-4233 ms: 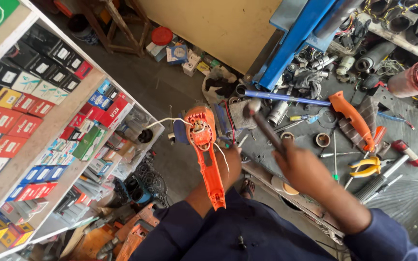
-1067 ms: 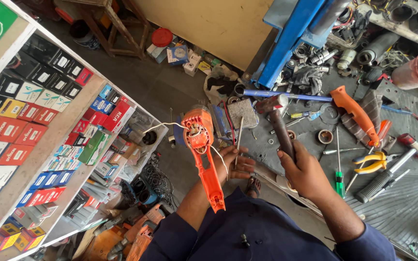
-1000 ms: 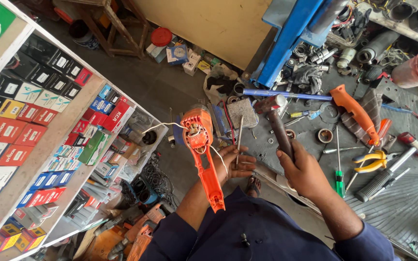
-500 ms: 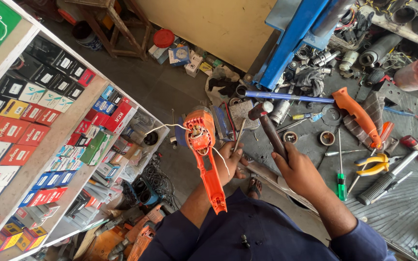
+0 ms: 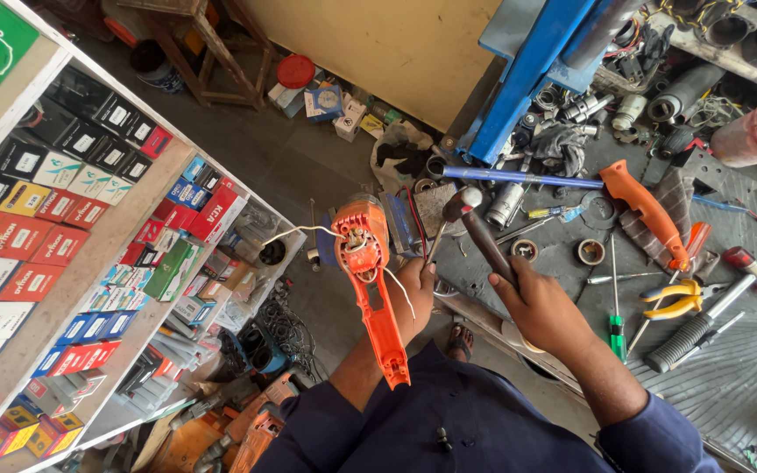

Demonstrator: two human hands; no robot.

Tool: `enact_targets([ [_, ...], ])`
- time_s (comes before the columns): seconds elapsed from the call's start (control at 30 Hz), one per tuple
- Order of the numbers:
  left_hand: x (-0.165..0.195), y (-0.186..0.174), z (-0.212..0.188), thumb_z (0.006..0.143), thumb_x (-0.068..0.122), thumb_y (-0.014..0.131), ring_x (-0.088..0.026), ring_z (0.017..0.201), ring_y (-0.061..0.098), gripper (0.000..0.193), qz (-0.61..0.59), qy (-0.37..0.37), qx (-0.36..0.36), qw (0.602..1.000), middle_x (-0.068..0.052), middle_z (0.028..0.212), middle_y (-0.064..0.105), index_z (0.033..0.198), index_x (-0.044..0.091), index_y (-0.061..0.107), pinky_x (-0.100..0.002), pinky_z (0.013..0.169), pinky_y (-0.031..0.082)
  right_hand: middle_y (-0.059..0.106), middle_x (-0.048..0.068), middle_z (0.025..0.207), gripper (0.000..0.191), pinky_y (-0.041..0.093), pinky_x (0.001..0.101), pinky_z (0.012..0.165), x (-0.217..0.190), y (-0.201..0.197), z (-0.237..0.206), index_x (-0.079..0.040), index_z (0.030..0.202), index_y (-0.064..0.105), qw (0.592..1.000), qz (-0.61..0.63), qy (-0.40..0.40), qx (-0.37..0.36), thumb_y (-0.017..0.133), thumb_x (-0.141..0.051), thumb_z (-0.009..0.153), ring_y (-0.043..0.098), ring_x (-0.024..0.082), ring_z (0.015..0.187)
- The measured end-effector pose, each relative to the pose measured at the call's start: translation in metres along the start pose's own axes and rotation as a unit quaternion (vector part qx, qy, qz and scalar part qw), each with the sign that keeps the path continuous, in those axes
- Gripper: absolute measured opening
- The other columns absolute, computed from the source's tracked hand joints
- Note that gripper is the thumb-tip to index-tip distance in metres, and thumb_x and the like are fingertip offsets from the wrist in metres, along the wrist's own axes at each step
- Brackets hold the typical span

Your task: The person uses an angle grinder to grind a metal rod, producing sparks, then switches to hammering a metal rod clamped in a vise. The person handles the metal rod and tools directly on a cluttered workbench.

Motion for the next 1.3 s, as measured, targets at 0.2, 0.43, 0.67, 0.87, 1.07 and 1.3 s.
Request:
enact_targets([
  [0.2,0.001,0.002,0.003,0.103,0.03,0.054,-0.035,0.061,0.064,0.03,-0.025,-0.002,-0.002,1.0,-0.017,0.069,0.066,0.094,0.005,0.067,-0.047,0.061,0.048,0.066,0.024,0.068,0.035,0.047,0.0537,0.061,-0.004,-0.004,-0.001,-0.004,0.104,0.056,1.0,-0.013,-0.015,-0.003,0.055,-0.039,0.099,0.067,0.045,0.067],
  [0.43,0.008,-0.005,0.001,0.1,0.026,0.058,-0.037,0.062,0.064,0.024,0.064,0.064,0.064,0.994,-0.016,0.071,0.068,0.092,0.005,0.068,-0.05,0.061,0.048,0.066,0.024,0.07,0.035,0.047,0.0544,0.063,0.001,-0.002,0.002,-0.003,0.102,0.056,1.0,-0.016,-0.007,0.012,0.055,-0.038,0.1,0.066,0.046,0.069],
  [0.67,0.006,-0.003,0.0,0.103,0.024,0.055,-0.039,0.062,0.064,0.022,0.022,0.048,0.044,0.998,-0.02,0.068,0.064,0.097,0.006,0.064,-0.051,0.06,0.047,0.067,0.025,0.073,0.032,0.049,0.0542,0.06,-0.028,-0.041,-0.008,-0.003,0.105,0.058,0.994,-0.027,-0.07,0.079,0.058,-0.034,0.099,0.066,0.048,0.069],
  [0.87,0.007,-0.002,-0.002,0.103,0.025,0.056,-0.04,0.063,0.064,0.024,0.044,0.05,0.058,0.996,-0.02,0.07,0.065,0.094,0.004,0.064,-0.052,0.058,0.047,0.066,0.021,0.068,0.029,0.051,0.0504,0.053,-0.035,-0.074,-0.04,-0.003,0.109,0.05,0.957,0.074,-0.136,0.245,0.052,-0.032,0.104,0.068,0.041,0.058],
  [1.07,0.008,-0.007,-0.002,0.098,0.02,0.061,-0.042,0.066,0.065,0.018,0.078,0.075,0.101,0.989,-0.022,0.07,0.063,0.094,0.003,0.066,-0.052,0.058,0.047,0.068,0.029,0.072,0.036,0.05,0.0608,0.059,-0.006,-0.002,0.0,-0.005,0.11,0.052,0.993,-0.108,-0.011,0.051,0.058,-0.038,0.099,0.067,0.052,0.067],
  [1.3,0.011,-0.014,-0.009,0.097,0.015,0.06,-0.041,0.059,0.062,0.014,0.032,0.126,0.113,0.985,-0.021,0.065,0.059,0.096,0.002,0.065,-0.052,0.054,0.043,0.066,0.026,0.077,0.031,0.051,0.0502,0.056,-0.03,-0.089,-0.037,0.002,0.122,0.053,0.954,-0.014,-0.175,0.245,0.06,-0.019,0.1,0.069,0.042,0.066],
])
Point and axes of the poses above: each hand's wrist, its own z-axis towards the middle knuckle, its own y-axis out of the palm, x = y × z, the point moved 4 cm from there along z, towards the middle knuckle
